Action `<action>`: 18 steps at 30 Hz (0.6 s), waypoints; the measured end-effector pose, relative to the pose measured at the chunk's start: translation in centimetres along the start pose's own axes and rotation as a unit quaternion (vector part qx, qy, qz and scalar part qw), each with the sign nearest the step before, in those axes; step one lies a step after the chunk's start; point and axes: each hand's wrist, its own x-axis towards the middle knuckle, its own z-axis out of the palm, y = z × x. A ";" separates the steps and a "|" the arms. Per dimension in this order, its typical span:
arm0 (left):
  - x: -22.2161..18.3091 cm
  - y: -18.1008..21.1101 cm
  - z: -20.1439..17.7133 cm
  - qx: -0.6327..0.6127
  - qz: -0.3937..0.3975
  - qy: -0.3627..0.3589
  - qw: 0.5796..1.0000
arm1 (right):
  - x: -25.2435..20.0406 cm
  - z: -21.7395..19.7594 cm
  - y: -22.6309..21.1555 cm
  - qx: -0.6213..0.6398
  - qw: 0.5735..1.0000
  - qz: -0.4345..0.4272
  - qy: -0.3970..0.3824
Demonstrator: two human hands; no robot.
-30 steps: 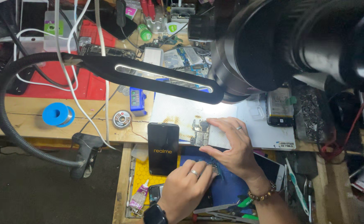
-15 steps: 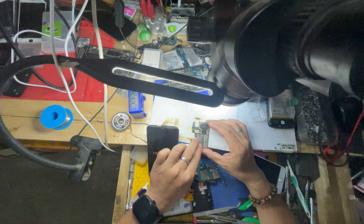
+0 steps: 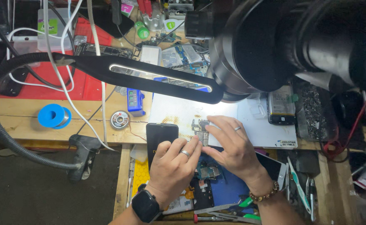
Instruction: The person disassembles a mobile phone by removing the battery and internal circuit board. They then reassemble the components and test the device by powering it on and interacting with the touch screen.
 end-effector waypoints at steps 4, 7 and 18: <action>0.0 0.0 0.1 0.003 -0.003 0.007 1.000 | 0.3 -0.1 -0.3 -0.010 1.000 -0.018 0.004; 0.1 -0.3 0.0 -0.007 -0.003 0.030 1.000 | 0.3 -0.1 -0.3 0.028 0.999 -0.015 0.038; -2.1 0.9 -2.0 -0.071 -0.009 0.096 0.993 | -1.6 1.9 2.1 0.264 0.902 0.281 0.197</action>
